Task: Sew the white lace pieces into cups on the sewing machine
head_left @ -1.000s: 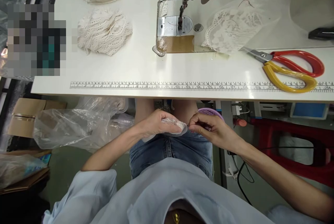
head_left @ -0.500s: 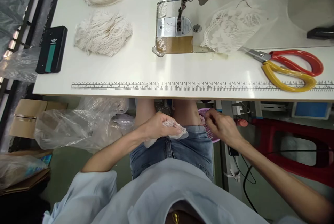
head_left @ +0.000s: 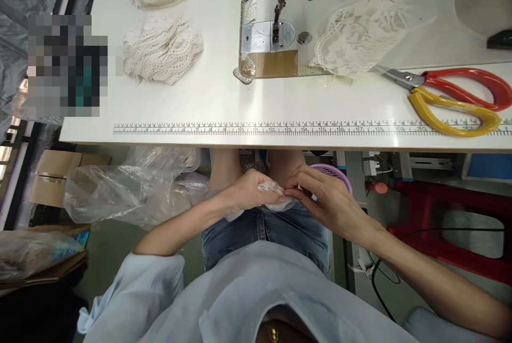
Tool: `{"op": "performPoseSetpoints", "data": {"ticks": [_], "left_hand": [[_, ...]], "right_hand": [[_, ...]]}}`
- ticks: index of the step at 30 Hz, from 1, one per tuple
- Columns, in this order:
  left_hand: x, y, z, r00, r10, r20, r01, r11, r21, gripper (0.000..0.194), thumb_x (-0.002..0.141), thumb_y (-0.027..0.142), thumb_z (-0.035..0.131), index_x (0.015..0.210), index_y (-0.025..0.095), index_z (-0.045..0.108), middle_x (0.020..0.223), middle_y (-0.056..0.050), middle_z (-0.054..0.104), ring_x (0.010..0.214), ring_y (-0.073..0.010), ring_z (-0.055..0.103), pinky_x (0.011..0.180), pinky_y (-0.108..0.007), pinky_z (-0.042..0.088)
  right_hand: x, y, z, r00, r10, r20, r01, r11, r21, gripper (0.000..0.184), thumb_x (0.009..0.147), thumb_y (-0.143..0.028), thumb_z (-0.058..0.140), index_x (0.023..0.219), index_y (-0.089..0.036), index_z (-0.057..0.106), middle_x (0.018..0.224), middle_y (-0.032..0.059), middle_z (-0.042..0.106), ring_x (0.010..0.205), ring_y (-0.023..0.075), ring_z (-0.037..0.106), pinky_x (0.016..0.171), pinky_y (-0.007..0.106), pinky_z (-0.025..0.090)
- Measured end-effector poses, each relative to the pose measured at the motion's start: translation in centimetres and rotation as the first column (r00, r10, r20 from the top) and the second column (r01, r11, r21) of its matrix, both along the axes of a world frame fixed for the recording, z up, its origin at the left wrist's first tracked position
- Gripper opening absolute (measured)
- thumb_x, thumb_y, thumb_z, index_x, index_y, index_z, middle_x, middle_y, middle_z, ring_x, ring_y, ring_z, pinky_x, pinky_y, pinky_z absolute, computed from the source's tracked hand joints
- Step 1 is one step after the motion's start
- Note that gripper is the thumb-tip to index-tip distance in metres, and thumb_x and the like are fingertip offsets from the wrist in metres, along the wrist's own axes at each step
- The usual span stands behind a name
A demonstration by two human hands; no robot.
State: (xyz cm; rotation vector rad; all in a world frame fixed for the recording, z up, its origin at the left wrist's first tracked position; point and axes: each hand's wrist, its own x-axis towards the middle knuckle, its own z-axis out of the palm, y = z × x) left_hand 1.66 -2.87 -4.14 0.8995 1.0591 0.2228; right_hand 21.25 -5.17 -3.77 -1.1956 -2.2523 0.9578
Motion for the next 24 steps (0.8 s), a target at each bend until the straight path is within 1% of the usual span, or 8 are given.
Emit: {"op": "performPoseSetpoints", "data": {"ticks": [5, 9, 11, 13, 18, 21, 23, 24], "left_hand": [[-0.4, -0.2, -0.4, 0.999, -0.034, -0.04, 0.034, 0.999, -0.015, 0.02, 0.061, 0.029, 0.076, 0.065, 0.01, 0.069, 0.06, 0.0, 0.061, 0.057, -0.0085, 0.05, 0.055, -0.021, 0.036], [-0.3, 0.1, -0.3, 0.998, -0.05, -0.044, 0.047, 0.997, -0.061, 0.02, 0.06, 0.027, 0.077, 0.066, 0.01, 0.069, 0.06, 0.0, 0.061, 0.057, -0.0086, 0.051, 0.056, -0.022, 0.037], [-0.5, 0.3, -0.3, 0.999, -0.042, -0.004, 0.042, 0.996, -0.083, 0.02, 0.06, 0.028, 0.078, 0.067, 0.011, 0.07, 0.063, -0.001, 0.063, 0.059, -0.0093, 0.053, 0.058, -0.023, 0.039], [-0.9, 0.4, -0.2, 0.999, -0.025, 0.033, 0.029, 0.992, -0.125, 0.023, 0.061, 0.03, 0.078, 0.067, 0.011, 0.07, 0.066, -0.004, 0.065, 0.062, -0.0105, 0.055, 0.061, -0.024, 0.04], [-1.3, 0.7, -0.2, 0.997, 0.031, 0.064, -0.017, 0.978, -0.206, 0.031, 0.057, 0.035, 0.081, 0.068, 0.009, 0.069, 0.069, -0.007, 0.066, 0.063, -0.0119, 0.057, 0.064, -0.026, 0.042], [-0.8, 0.7, -0.1, 0.997, 0.024, 0.08, -0.009, 0.982, -0.189, 0.029, 0.059, 0.034, 0.08, 0.067, 0.009, 0.068, 0.069, -0.006, 0.065, 0.064, -0.0112, 0.056, 0.064, -0.025, 0.041], [-0.2, 0.7, 0.2, 0.997, 0.016, 0.081, -0.002, 0.987, -0.161, 0.027, 0.061, 0.033, 0.078, 0.067, 0.009, 0.068, 0.067, -0.005, 0.063, 0.063, -0.0105, 0.055, 0.063, -0.024, 0.039], [0.0, 0.7, 0.3, 0.997, 0.015, 0.078, -0.004, 0.99, -0.139, 0.026, 0.063, 0.033, 0.077, 0.067, 0.009, 0.068, 0.066, -0.004, 0.063, 0.062, -0.0101, 0.054, 0.062, -0.024, 0.039]], "right_hand": [[-0.5, 0.8, 0.2, 0.969, -0.061, -0.241, 0.025, 0.988, -0.151, 0.016, 0.092, -0.026, 0.046, 0.078, -0.021, 0.052, 0.076, 0.0041, 0.055, 0.068, 0.0158, 0.051, 0.06, 0.028, 0.04], [0.4, 0.8, 0.8, 0.896, -0.02, -0.443, -0.176, 0.901, -0.397, 0.017, 0.092, -0.032, 0.046, 0.08, -0.022, 0.053, 0.077, 0.0041, 0.059, 0.068, 0.0153, 0.056, 0.06, 0.028, 0.045], [2.5, 0.9, 0.3, 0.915, 0.007, -0.404, -0.223, 0.843, -0.491, 0.019, 0.093, -0.032, 0.044, 0.079, -0.022, 0.052, 0.068, 0.002, 0.059, 0.061, 0.0141, 0.056, 0.057, 0.027, 0.045], [5.6, 0.9, -1.1, 0.969, 0.008, -0.246, -0.137, 0.848, -0.512, 0.023, 0.093, -0.032, 0.043, 0.076, -0.022, 0.055, 0.063, 0.0023, 0.06, 0.058, 0.0136, 0.057, 0.056, 0.026, 0.045], [12.2, 0.0, -5.5, 0.984, -0.17, 0.059, 0.18, 0.942, -0.285, 0.038, 0.093, -0.034, 0.043, 0.065, -0.02, 0.065, 0.048, 0.0001, 0.051, 0.038, 0.0092, 0.043, 0.043, 0.024, 0.036], [10.9, -0.9, -5.3, 0.957, -0.267, 0.113, 0.286, 0.936, -0.204, 0.027, 0.088, -0.038, 0.053, 0.068, -0.025, 0.065, 0.046, 0.0005, 0.051, 0.036, 0.0119, 0.044, 0.038, 0.026, 0.031], [7.8, -1.0, -3.9, 0.971, -0.218, 0.093, 0.236, 0.932, -0.275, 0.02, 0.086, -0.041, 0.055, 0.089, -0.025, 0.066, 0.069, 0.004, 0.065, 0.054, 0.0178, 0.058, 0.046, 0.028, 0.042], [6.0, -0.9, -3.1, 0.986, -0.161, 0.055, 0.169, 0.917, -0.36, 0.026, 0.087, -0.042, 0.053, 0.102, -0.023, 0.063, 0.09, 0.006, 0.068, 0.071, 0.0206, 0.063, 0.057, 0.03, 0.048]]}}
